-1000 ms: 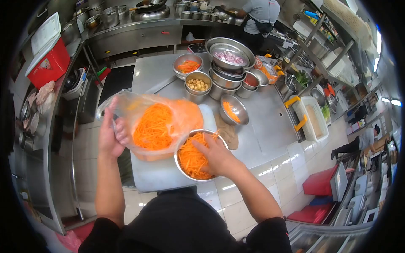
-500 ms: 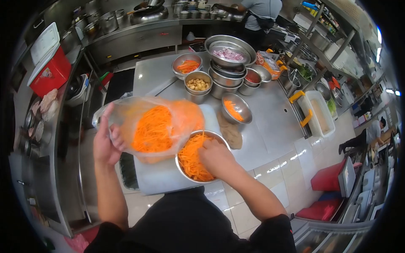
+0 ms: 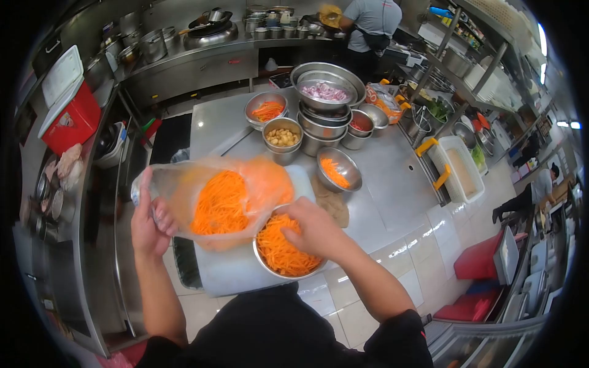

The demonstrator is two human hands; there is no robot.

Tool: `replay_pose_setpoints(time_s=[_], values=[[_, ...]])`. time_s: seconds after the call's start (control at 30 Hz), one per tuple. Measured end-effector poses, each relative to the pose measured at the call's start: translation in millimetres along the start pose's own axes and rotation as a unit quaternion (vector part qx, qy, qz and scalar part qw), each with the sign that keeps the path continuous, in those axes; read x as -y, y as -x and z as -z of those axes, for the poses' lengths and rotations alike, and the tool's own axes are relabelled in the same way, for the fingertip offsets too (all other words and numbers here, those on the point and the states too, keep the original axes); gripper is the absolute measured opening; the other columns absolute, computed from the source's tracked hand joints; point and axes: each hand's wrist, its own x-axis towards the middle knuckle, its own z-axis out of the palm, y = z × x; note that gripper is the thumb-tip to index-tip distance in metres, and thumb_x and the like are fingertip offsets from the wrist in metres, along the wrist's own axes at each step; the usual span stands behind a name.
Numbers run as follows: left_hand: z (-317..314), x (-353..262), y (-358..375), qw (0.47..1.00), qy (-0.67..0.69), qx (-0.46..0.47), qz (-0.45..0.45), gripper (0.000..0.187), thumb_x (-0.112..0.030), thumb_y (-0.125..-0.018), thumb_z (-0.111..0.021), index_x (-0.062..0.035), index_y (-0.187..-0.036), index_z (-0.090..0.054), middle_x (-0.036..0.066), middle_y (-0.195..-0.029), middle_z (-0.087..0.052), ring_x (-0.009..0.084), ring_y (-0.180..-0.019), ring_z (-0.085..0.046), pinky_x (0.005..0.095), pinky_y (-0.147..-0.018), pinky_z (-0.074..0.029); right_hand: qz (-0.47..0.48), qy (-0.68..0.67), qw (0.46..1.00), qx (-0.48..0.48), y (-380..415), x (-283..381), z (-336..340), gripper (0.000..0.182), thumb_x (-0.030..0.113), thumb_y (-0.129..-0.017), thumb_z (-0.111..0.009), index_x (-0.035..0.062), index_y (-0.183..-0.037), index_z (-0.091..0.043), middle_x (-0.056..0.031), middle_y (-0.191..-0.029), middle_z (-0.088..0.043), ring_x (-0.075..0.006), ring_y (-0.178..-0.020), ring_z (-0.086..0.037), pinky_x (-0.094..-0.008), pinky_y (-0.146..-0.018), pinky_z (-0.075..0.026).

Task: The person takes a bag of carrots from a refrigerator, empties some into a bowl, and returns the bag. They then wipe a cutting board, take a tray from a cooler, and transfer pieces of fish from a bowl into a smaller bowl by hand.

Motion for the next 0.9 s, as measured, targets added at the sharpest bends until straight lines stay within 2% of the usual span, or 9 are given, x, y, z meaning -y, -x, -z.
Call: replay_pose_setpoints(time_s=[0.13,0.27,0.37,0.47,0.53,0.63,0.73,0.8,0.9], values=[[2,3,-1,1.0,-0.008,0.002,-0.01,0.05,-0.039,-0.106,-0.032,-0.0226,-0.153,-0.024,-0.004,-0.061,-0.038,0.0059,-0.044,-0.034,0.0228,-0.041,-0.031,-0.254,-0.112,0.947,-0.159,-21,-53,16,0.044,0.031,-0.08,-0.073,0.0039,-0.114,-0.063,-0.0126,-0.1,-0.063,-0.0256,-0.091,-0.062,-0.0367,-0.084,-0.049],[10,2,2,0.997,-0.068,-0.01,-0.027,0.049,-0.035,-0.106,-0.037,-0.014,-0.149,-0.03,-0.003,-0.064,-0.041,0.0079,-0.05,-0.041,0.024,-0.047,-0.038,-0.306,0.003,0.868,-0.391,-11,-176,0,0.056,0.036,-0.083,-0.07,-0.0058,-0.117,-0.057,-0.0182,-0.1,-0.063,-0.028,-0.094,-0.061,-0.0381,-0.085,-0.049],[20,0,7,0.961,-0.257,-0.079,-0.062,0.046,-0.031,-0.102,-0.046,-0.0063,-0.141,-0.044,-0.002,-0.071,-0.048,0.0072,-0.06,-0.047,0.0232,-0.056,-0.042,-0.45,-0.152,0.808,-0.349,-2,-235,-16,0.052,0.03,-0.086,-0.067,-0.0092,-0.116,-0.053,-0.0182,-0.095,-0.062,-0.0267,-0.088,-0.062,-0.0378,-0.078,-0.051],[39,-12,23,0.863,-0.483,-0.121,-0.084,0.042,-0.022,-0.096,-0.058,0.0012,-0.13,-0.054,0.001,-0.076,-0.054,0.0083,-0.069,-0.05,0.025,-0.064,-0.046,-0.446,-0.494,0.718,-0.206,3,-224,-6,0.036,0.021,-0.089,-0.062,-0.0081,-0.108,-0.055,-0.0154,-0.091,-0.063,-0.0227,-0.078,-0.062,-0.0349,-0.07,-0.053],[34,-22,41,0.833,-0.529,-0.122,-0.107,0.04,-0.017,-0.092,-0.062,0.0042,-0.125,-0.057,0.002,-0.08,-0.057,0.0075,-0.072,-0.051,0.024,-0.065,-0.046,-0.435,-0.465,0.733,-0.239,6,-222,-8,0.025,0.015,-0.088,-0.06,-0.0058,-0.102,-0.056,-0.0141,-0.087,-0.063,-0.0202,-0.071,-0.061,-0.0315,-0.064,-0.053],[7,-15,64,0.857,-0.441,-0.076,-0.257,0.041,-0.009,-0.088,-0.062,0.0074,-0.125,-0.056,0.004,-0.079,-0.059,0.0081,-0.071,-0.054,0.0227,-0.067,-0.047,-0.39,-0.457,0.756,-0.261,15,-205,3,0.015,0.01,-0.087,-0.057,-0.0039,-0.094,-0.058,-0.0116,-0.082,-0.063,-0.0179,-0.066,-0.061,-0.0292,-0.059,-0.052],[-30,-2,78,0.905,-0.35,0.106,-0.22,0.045,-0.007,-0.086,-0.064,0.0083,-0.128,-0.054,0.009,-0.088,-0.064,0.009,-0.075,-0.058,0.0228,-0.068,-0.05,-0.343,-0.445,0.787,-0.256,22,-154,28,0.013,0.006,-0.087,-0.056,-0.0039,-0.094,-0.059,-0.009,-0.079,-0.063,-0.0161,-0.063,-0.061,-0.028,-0.056,-0.051],[-50,25,60,0.862,-0.43,0.23,-0.138,0.058,-0.007,-0.086,-0.064,0.0075,-0.139,-0.043,0.015,-0.105,-0.065,0.0115,-0.079,-0.062,0.0248,-0.066,-0.053,-0.31,-0.432,0.812,-0.239,20,-116,35,0.015,0.004,-0.086,-0.055,-0.0037,-0.098,-0.06,-0.0077,-0.08,-0.064,-0.0154,-0.066,-0.062,-0.029,-0.059,-0.051],[-97,79,14,0.901,-0.372,0.221,-0.023,0.068,-0.014,-0.091,-0.058,0.0025,-0.149,-0.026,0.016,-0.116,-0.061,0.0146,-0.078,-0.064,0.0274,-0.06,-0.054,-0.268,-0.401,0.857,-0.184,23,-59,31,0.022,0.002,-0.084,-0.056,-0.0032,-0.104,-0.061,-0.0082,-0.086,-0.066,-0.0169,-0.075,-0.063,-0.0324,-0.069,-0.053]])
